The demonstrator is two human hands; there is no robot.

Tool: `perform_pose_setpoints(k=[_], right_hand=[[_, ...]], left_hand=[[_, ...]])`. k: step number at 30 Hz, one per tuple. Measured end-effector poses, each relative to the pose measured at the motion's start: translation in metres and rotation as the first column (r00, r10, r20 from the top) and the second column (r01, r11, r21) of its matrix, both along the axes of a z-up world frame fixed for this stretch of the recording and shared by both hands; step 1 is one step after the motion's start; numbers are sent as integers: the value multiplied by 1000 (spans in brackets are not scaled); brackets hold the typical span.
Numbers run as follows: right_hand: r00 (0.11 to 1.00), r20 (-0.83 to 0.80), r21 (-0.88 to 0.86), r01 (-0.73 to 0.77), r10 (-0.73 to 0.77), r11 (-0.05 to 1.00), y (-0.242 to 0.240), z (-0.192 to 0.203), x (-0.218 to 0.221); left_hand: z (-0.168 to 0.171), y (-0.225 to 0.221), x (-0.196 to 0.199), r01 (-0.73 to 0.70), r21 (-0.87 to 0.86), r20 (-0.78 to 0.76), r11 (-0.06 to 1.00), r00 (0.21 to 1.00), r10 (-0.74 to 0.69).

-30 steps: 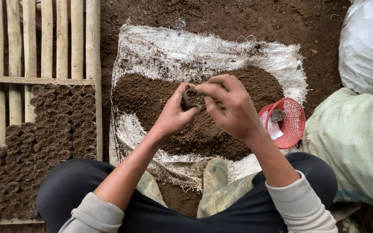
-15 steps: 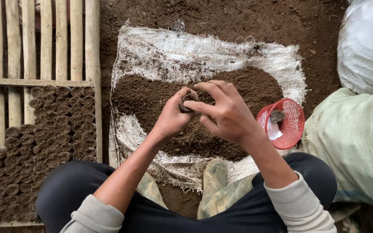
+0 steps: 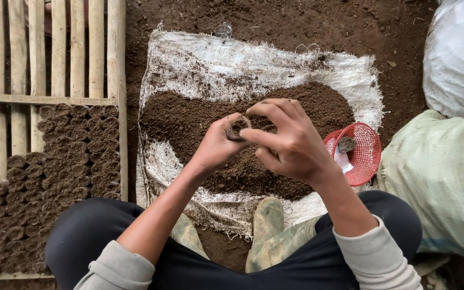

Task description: Filling small plastic bags with soil and arranging them in a wooden tray for seedlings.

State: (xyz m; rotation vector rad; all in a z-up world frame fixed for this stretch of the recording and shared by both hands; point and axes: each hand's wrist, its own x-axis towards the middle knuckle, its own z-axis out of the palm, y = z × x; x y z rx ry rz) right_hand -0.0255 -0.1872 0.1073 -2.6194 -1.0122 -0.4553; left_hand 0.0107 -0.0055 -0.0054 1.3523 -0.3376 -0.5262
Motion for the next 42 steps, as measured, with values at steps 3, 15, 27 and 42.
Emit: perform_pose_setpoints(k=[3, 15, 27, 42], right_hand=[[999, 28, -31, -27, 28, 999, 1, -4, 0], [1000, 17, -18, -22, 22, 1000, 2, -3, 0], [929, -369, 211, 101, -16, 972, -19, 2, 13], [426, -696, -426, 403, -578, 810, -15, -210, 20]], left_hand=[[17, 5, -5, 8, -27, -89, 1000, 996, -10], [9, 2, -5, 24, -32, -162, 999, 986, -29], [13, -1, -16, -18, 160, 103, 987, 995, 2], [46, 0, -32, 18, 382, 101, 924, 993, -61]])
